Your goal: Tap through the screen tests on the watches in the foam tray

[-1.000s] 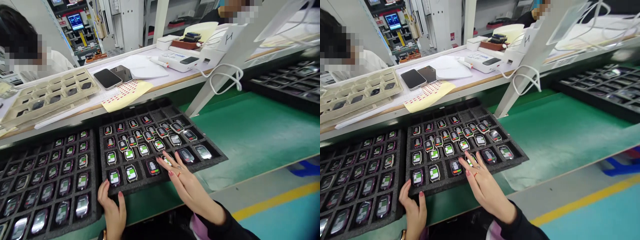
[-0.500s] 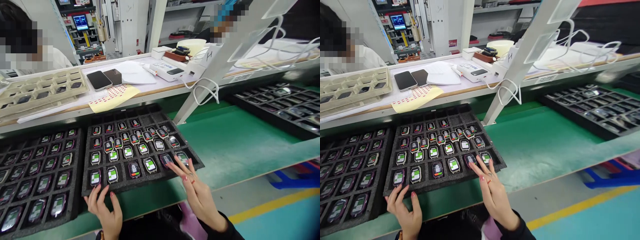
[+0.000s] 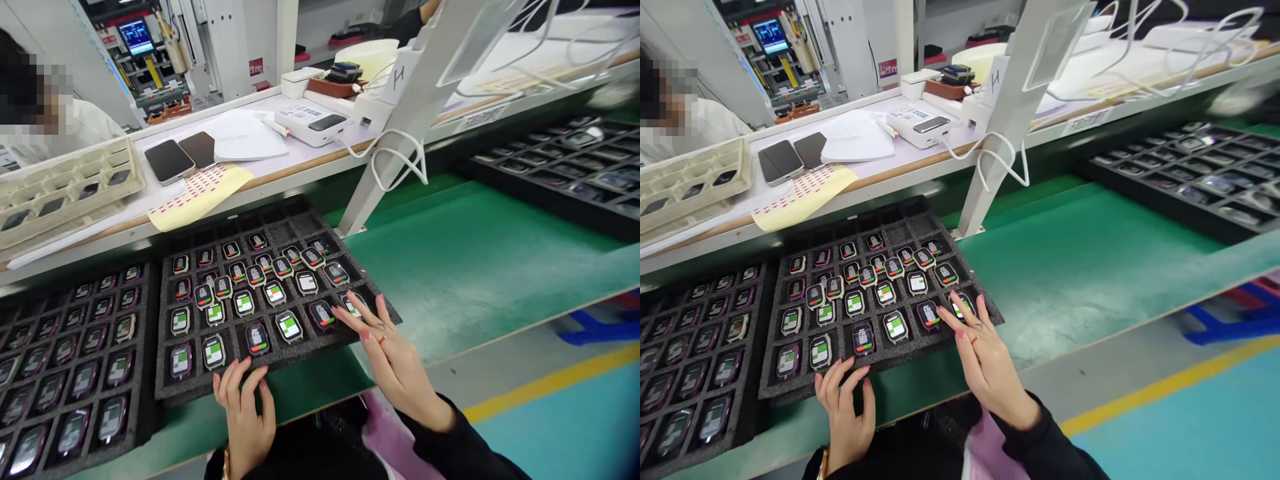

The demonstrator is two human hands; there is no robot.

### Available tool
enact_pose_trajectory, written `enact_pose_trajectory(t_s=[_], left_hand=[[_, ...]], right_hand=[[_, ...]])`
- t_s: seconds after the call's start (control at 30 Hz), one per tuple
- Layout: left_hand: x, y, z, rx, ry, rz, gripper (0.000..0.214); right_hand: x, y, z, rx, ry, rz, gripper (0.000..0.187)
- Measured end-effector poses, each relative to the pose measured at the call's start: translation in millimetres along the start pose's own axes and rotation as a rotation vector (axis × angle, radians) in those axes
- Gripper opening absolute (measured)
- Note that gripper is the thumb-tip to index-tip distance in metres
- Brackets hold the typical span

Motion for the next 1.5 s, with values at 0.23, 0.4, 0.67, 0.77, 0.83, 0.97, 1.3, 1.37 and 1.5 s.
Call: enact_pose_trajectory(t_s=[0.23, 0.4, 0.67, 0.77, 0.83, 0.97, 1.3, 1.37, 1.5], left_hand=[[0.9, 1.9, -1.5, -0.030, -0.015, 0.021, 0.028], [0.4, 3.3, -1.0, -0.047, -0.007, 0.008, 0.026], [-1.5, 3.2, 0.7, -0.055, 0.016, 0.012, 0.024], [-2.4, 2.9, 1.5, -0.061, 0.028, 0.014, 0.024], [-2.9, 2.9, 1.6, -0.065, 0.030, 0.015, 0.023], [-3.4, 3.0, 0.8, -0.064, 0.021, 0.023, 0.023], [19.9, 5.5, -9.5, -0.106, 0.173, -0.011, 0.035], [25.9, 5.9, -13.0, -0.099, 0.168, -0.016, 0.039], [30.5, 6.0, -14.0, -0.071, 0.162, 0.006, 0.042]], right_hand=[[-9.1, -6.4, 3.6, -0.022, -0.020, 0.046, 0.047], [-5.7, -3.3, 3.6, -0.066, -0.042, 0.016, 0.041], [-2.4, -2.5, 3.8, -0.037, -0.070, -0.025, 0.035], [-7.3, -5.9, 3.4, -0.039, -0.070, 0.019, 0.034], [-12.6, -7.4, 4.4, -0.020, -0.057, 0.040, 0.037], [-29.0, -8.2, 10.2, 0.017, -0.040, 0.034, 0.038], [-79.1, 1.6, 32.5, 0.186, -0.038, -0.167, 0.043], [-83.6, 2.6, 33.3, 0.204, -0.055, -0.181, 0.044], [-88.9, 7.2, 32.4, 0.204, -0.073, -0.208, 0.045]])
Point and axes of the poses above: each hand's wrist, its own x-axis away from the middle knuckle, its own y-axis out of the palm, z = x × y, the point moved 7 cm from there along -x, towards the middle knuckle, and after that the axes turned 2 degrees about -y, right-handed, at the moved point
